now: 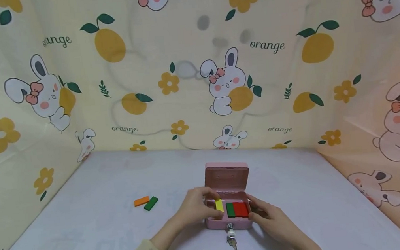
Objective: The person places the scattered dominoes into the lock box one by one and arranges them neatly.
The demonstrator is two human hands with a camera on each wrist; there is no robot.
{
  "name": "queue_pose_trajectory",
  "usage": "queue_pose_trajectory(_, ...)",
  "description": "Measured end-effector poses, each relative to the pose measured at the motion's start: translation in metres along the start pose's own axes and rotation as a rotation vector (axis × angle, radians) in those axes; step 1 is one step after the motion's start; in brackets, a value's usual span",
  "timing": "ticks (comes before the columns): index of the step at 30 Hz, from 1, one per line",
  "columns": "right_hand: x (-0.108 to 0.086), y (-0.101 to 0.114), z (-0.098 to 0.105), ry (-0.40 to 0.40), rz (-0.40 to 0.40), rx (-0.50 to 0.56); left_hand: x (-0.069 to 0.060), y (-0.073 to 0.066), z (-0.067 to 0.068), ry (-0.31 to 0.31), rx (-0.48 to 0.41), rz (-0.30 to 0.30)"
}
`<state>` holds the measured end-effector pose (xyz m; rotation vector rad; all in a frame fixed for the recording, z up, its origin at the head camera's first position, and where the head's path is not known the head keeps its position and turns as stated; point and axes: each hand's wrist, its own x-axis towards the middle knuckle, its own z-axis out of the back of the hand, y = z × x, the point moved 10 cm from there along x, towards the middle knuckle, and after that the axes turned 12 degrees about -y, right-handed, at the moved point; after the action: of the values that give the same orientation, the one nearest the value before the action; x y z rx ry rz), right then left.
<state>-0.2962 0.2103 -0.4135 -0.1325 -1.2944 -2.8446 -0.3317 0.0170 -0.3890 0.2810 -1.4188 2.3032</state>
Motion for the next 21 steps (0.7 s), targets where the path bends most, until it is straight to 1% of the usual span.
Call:
queue_pose_trajectory(6,0.0,-0.001,0.0,0.006,-0.002,-0.002,0.001,0.001,-0.01,0.026,-0.033,0.001)
queue_pose_trajectory(9,0.001,0.0,-0.001,0.01,0.004,-0.006,0.001,0.0,-0.012,0.025,-0.032,-0.007)
queue_pose_trajectory(13,0.001,0.0,-0.002,0.012,0.001,-0.012,0.002,-0.001,-0.013,0.025,0.008,-0.03)
queue_pose_trajectory(18,0.001,-0.001,-0.001,0.004,-0.008,-0.015,0.003,-0.004,-0.016,0.026,0.092,-0.079)
queue_pose_trajectory(21,0.001,0.001,-0.001,0.003,-0.003,-0.021,0.004,-0.005,-0.017,0.022,0.138,-0.085)
